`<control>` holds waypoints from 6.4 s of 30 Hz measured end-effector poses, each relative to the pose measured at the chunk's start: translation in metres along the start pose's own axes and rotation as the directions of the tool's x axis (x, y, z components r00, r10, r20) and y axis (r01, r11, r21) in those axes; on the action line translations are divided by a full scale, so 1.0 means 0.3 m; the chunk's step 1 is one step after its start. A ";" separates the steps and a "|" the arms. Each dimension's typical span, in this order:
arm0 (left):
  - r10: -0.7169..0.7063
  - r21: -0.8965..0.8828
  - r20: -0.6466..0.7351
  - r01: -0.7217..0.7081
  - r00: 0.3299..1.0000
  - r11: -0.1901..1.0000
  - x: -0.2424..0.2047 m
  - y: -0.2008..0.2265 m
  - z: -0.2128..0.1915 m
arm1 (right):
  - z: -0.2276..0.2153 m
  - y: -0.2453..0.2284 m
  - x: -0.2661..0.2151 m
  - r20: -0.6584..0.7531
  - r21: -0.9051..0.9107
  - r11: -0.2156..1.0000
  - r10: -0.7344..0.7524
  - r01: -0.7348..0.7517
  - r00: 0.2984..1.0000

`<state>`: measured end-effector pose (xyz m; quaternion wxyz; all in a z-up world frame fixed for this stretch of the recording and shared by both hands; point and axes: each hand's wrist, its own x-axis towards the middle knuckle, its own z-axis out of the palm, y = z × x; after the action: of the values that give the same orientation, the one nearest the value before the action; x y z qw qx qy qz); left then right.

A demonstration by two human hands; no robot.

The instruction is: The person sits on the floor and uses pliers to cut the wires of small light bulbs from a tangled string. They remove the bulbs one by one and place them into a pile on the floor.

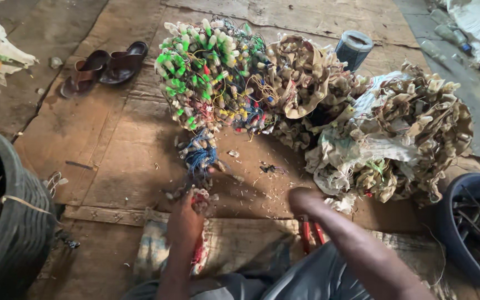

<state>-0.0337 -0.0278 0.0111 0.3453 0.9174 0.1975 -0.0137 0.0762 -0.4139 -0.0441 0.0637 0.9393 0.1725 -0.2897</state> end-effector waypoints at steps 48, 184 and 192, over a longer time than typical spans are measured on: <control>0.535 -0.059 -0.085 -0.540 0.840 0.839 0.062 0.029 0.165 | -0.021 -0.610 0.058 -0.381 0.878 -0.296 0.042 0.376 0.923; 0.513 0.021 -0.251 -0.525 0.821 0.851 0.109 0.018 0.120 | -0.027 -0.689 -0.160 -0.396 0.748 0.626 0.157 0.219 0.905; 0.467 -0.405 -0.437 -0.632 0.769 0.661 0.144 -0.013 0.167 | -0.117 -0.576 -0.136 -0.025 1.000 -0.008 0.278 0.029 0.960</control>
<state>0.0104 -0.0420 -0.0365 0.5381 0.7919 -0.0471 0.2848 0.0007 -0.2568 0.0043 -0.6098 0.7456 -0.1610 -0.2152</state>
